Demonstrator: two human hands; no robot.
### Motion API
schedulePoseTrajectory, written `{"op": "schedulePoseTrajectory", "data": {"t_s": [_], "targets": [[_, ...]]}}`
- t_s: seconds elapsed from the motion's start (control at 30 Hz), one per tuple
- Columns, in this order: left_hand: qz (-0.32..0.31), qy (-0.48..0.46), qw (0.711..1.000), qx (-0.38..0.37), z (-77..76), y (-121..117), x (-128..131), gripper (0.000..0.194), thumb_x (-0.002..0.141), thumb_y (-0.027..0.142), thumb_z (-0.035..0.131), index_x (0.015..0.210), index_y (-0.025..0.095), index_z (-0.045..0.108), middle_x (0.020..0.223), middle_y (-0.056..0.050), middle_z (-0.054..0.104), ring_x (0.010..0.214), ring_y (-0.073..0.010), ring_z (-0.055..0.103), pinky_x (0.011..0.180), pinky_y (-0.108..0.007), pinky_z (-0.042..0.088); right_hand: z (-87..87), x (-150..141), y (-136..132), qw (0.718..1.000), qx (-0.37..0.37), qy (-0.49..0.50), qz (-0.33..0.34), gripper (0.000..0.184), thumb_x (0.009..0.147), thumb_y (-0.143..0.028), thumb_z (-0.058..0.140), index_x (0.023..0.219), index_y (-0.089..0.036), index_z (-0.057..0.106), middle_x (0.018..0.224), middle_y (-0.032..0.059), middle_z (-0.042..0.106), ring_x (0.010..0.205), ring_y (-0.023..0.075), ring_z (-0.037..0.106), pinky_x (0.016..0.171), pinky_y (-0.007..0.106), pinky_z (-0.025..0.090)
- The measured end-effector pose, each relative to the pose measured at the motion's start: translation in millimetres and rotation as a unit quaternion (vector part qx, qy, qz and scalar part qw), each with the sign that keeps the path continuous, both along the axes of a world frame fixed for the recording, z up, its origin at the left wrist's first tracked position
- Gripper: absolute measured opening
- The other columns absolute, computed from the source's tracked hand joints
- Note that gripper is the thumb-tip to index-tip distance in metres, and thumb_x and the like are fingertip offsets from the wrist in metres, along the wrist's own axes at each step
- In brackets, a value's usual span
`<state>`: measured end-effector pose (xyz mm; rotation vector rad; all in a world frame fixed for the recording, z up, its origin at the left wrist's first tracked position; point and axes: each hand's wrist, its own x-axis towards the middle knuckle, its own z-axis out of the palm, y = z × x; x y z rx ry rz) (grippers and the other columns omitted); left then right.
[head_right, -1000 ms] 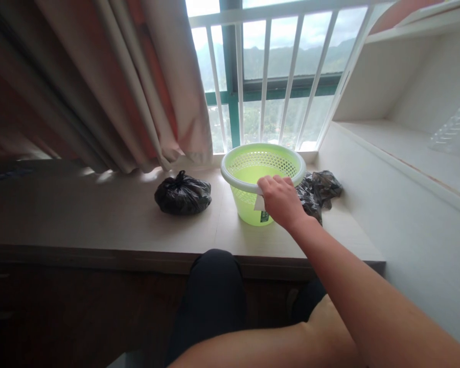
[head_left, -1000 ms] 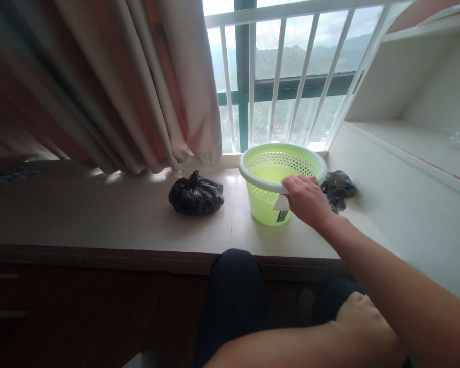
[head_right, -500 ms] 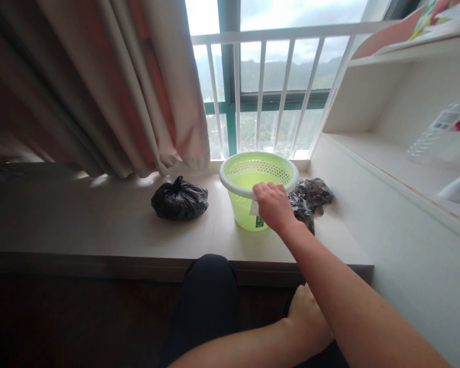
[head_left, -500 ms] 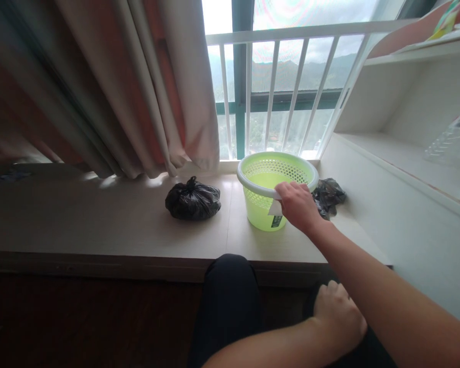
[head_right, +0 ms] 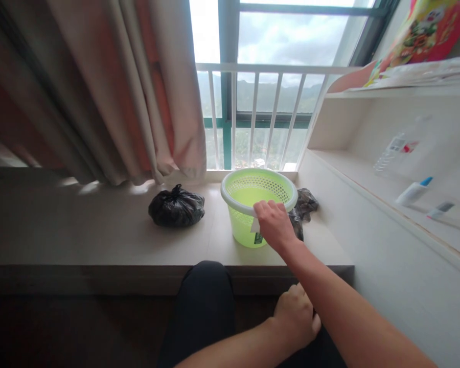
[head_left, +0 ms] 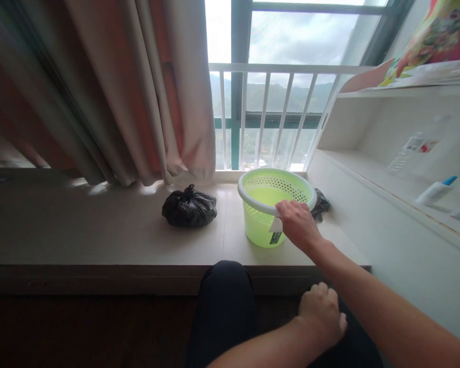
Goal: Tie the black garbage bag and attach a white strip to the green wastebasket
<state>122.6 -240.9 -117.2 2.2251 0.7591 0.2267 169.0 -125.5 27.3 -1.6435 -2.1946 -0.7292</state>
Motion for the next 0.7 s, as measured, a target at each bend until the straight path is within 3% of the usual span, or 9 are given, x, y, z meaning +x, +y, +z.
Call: {"op": "schedulePoseTrajectory", "data": {"t_s": [0.1,0.17,0.27,0.4,0.47,0.5,0.6,0.7], "targets": [[0.012,0.067,0.997,-0.028,13.9,8,-15,0.047,0.089,0.045,0.055,0.123,0.015,0.066,0.116,-0.021,0.073,0.107,-0.0389,0.069,0.090,-0.052,0.056,0.1,5,-11,1.000,-0.001,-0.006,0.000,0.019,0.093,-0.002,0.050,0.094,-0.017,0.062,0.088,0.0071,0.065,0.086,0.0262,0.053,0.081,0.037,0.028],[0.012,0.094,0.995,-0.019,25.8,17,-30,0.037,0.089,0.047,0.056,0.105,0.018,0.074,0.107,-0.018,0.077,0.100,-0.0380,0.071,0.084,-0.050,0.056,0.2,11,-17,1.000,0.000,-0.007,0.002,0.019,0.094,-0.002,0.050,0.094,-0.017,0.062,0.088,0.0071,0.066,0.086,0.0261,0.053,0.081,0.037,0.028],[0.068,0.079,0.995,0.004,53.1,31,-58,0.027,0.090,0.041,0.056,0.087,0.022,0.074,0.093,-0.011,0.078,0.088,-0.0316,0.072,0.076,-0.041,0.053,0.4,22,-22,1.000,0.000,-0.001,0.015,0.018,0.094,-0.003,0.050,0.093,-0.017,0.062,0.088,0.0068,0.066,0.086,0.0254,0.053,0.082,0.036,0.029],[0.145,-0.077,0.981,0.105,109.7,47,-92,0.031,0.095,0.029,0.052,0.066,0.021,0.061,0.066,-0.003,0.067,0.063,-0.0181,0.060,0.061,-0.031,0.040,0.2,28,-24,0.999,0.001,0.019,0.030,0.020,0.093,-0.001,0.051,0.092,-0.018,0.061,0.087,0.0058,0.066,0.086,0.0255,0.053,0.082,0.037,0.030],[0.186,-0.187,0.946,0.186,136.8,58,-98,0.033,0.098,0.028,0.050,0.067,0.021,0.058,0.065,-0.001,0.063,0.063,-0.0167,0.057,0.064,-0.031,0.041,-0.5,27,-23,0.999,0.006,0.037,0.033,0.018,0.094,-0.003,0.053,0.091,-0.019,0.061,0.086,0.0052,0.065,0.087,0.0258,0.054,0.082,0.037,0.031],[0.223,-0.239,0.912,0.247,146.7,66,-97,0.031,0.099,0.029,0.050,0.070,0.021,0.058,0.069,-0.002,0.064,0.070,-0.0182,0.059,0.072,-0.033,0.044,-1.1,27,-23,0.998,0.007,0.045,0.038,0.016,0.095,-0.005,0.054,0.091,-0.019,0.061,0.086,0.0050,0.065,0.087,0.0259,0.054,0.083,0.038,0.032],[0.249,-0.302,0.845,0.365,156.2,95,-84,0.023,0.101,0.027,0.049,0.083,0.021,0.064,0.089,-0.005,0.071,0.090,-0.0214,0.064,0.091,-0.038,0.046,-4.5,27,-20,0.995,0.023,0.074,0.059,0.015,0.099,-0.011,0.052,0.094,-0.020,0.063,0.087,0.0050,0.066,0.087,0.0255,0.054,0.083,0.039,0.033],[0.222,-0.292,0.838,0.405,144.4,122,-68,0.019,0.103,0.027,0.047,0.105,0.021,0.066,0.113,-0.008,0.073,0.114,-0.0237,0.064,0.106,-0.041,0.043,-8.9,31,-17,0.991,0.046,0.099,0.079,0.019,0.102,-0.010,0.046,0.105,-0.017,0.064,0.096,0.0070,0.068,0.089,0.0248,0.055,0.086,0.039,0.035]]}}
